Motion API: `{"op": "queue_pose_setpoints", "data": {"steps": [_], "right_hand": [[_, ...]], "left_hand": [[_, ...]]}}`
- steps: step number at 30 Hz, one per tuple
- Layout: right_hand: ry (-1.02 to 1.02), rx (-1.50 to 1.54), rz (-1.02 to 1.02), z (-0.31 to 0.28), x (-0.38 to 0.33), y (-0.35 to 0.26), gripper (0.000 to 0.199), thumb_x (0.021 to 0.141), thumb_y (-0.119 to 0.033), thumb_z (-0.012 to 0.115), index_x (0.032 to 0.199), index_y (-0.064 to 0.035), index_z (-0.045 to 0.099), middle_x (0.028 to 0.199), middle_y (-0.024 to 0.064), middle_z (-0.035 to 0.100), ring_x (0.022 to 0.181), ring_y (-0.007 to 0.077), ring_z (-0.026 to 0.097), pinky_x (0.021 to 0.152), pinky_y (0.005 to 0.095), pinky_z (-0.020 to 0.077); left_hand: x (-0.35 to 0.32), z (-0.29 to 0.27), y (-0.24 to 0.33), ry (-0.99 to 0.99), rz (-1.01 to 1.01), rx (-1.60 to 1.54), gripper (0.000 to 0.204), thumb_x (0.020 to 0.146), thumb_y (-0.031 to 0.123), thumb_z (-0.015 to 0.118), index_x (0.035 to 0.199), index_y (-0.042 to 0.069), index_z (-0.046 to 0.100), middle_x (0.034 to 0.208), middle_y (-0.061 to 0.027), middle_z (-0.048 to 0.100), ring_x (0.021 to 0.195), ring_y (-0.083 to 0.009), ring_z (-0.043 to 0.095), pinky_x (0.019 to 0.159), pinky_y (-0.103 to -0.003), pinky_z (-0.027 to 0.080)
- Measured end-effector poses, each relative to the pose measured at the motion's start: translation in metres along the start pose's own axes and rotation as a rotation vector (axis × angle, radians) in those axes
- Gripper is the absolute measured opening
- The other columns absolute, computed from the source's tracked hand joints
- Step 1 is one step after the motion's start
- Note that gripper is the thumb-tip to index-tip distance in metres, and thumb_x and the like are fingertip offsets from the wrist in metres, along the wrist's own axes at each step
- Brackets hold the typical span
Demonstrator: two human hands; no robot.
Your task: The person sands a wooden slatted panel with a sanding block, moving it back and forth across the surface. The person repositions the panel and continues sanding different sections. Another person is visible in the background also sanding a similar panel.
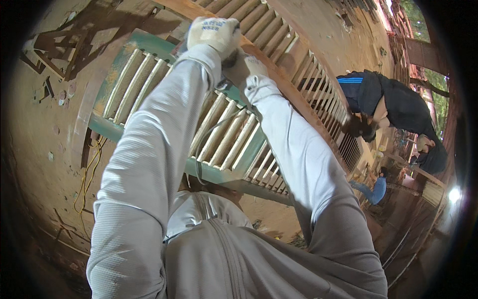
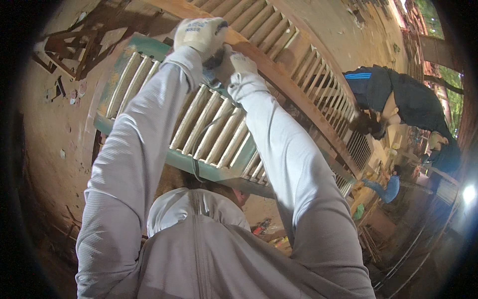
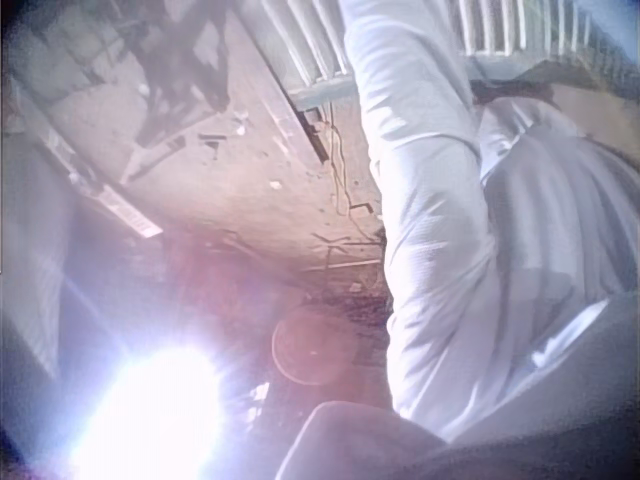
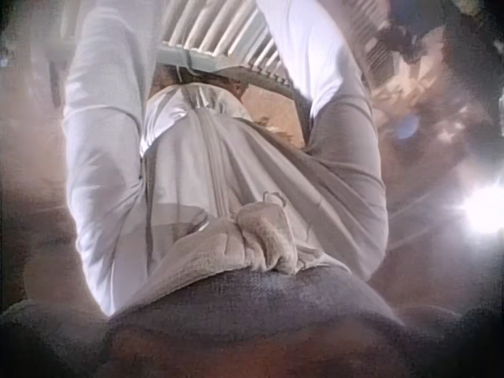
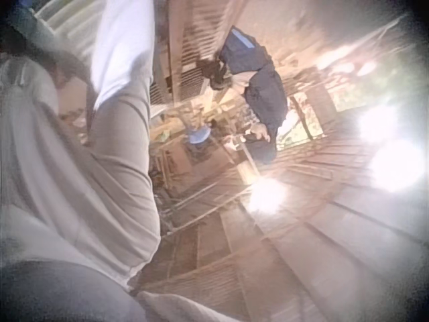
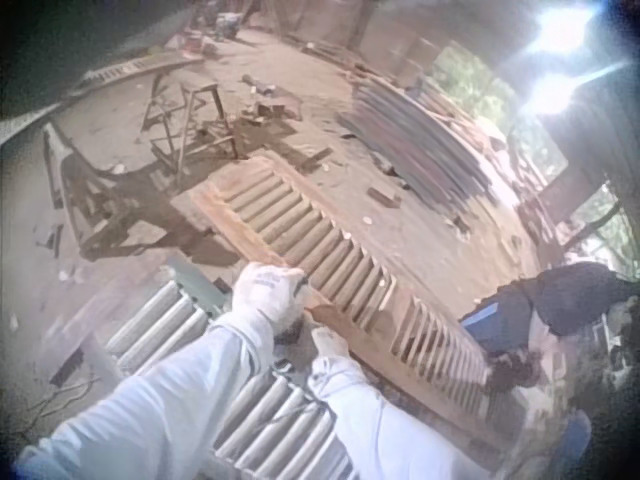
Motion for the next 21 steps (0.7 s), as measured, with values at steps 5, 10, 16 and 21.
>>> {"op": "queue_pose_setpoints", "data": {"steps": [5, 10, 16, 21], "right_hand": [[-0.044, 0.047, 0.097, -0.003, -0.066, 0.084, 0.056, 0.09, -0.051, 0.066, 0.128, -0.0108, 0.062, 0.12, 0.023, 0.073, 0.115, 0.04, 0.068, 0.098, 0.0508, 0.0531], [-0.001, 0.051, 0.138, 0.001, -0.125, 0.176, 0.062, 0.084, -0.051, 0.072, 0.13, -0.0102, 0.065, 0.116, 0.0204, 0.075, 0.113, 0.0393, 0.069, 0.094, 0.0499, 0.0544], [-0.252, 0.285, 0.316, 0.018, -0.148, 0.227, 0.063, 0.079, -0.051, 0.078, 0.127, -0.0114, 0.068, 0.114, 0.018, 0.076, 0.111, 0.0382, 0.07, 0.091, 0.048, 0.0556], [-0.112, 0.163, 0.148, 0.017, -0.098, 0.194, 0.048, 0.078, -0.045, 0.082, 0.106, -0.0065, 0.077, 0.09, 0.0137, 0.078, 0.082, 0.0287, 0.076, 0.075, 0.0409, 0.0584]], "left_hand": [[-0.033, 0.03, 0.097, -0.003, 0.094, -0.084, 0.033, 0.099, 0.038, 0.052, 0.108, 0.018, 0.076, 0.107, -0.0078, 0.078, 0.108, -0.0271, 0.071, 0.096, -0.045, 0.049], [-0.059, 0.068, 0.187, -0.132, 0.179, -0.118, 0.03, 0.099, 0.035, 0.053, 0.104, 0.019, 0.077, 0.107, -0.0052, 0.078, 0.108, -0.0254, 0.072, 0.096, -0.044, 0.048], [-0.071, 0.088, 0.225, -0.128, 0.339, -0.192, 0.028, 0.097, 0.035, 0.055, 0.102, 0.018, 0.076, 0.105, -0.0053, 0.077, 0.103, -0.0255, 0.072, 0.094, -0.043, 0.048], [-0.052, 0.073, 0.179, -0.091, 0.261, -0.206, 0.029, 0.098, 0.035, 0.053, 0.104, 0.018, 0.077, 0.107, -0.0049, 0.078, 0.104, -0.0253, 0.072, 0.094, -0.043, 0.048]]}}
Point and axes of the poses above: each hand's wrist, its own x-axis towards the middle knuckle, its own z-axis out of the palm, y = z × x, the point moved 6 cm from there along x, towards the middle knuckle
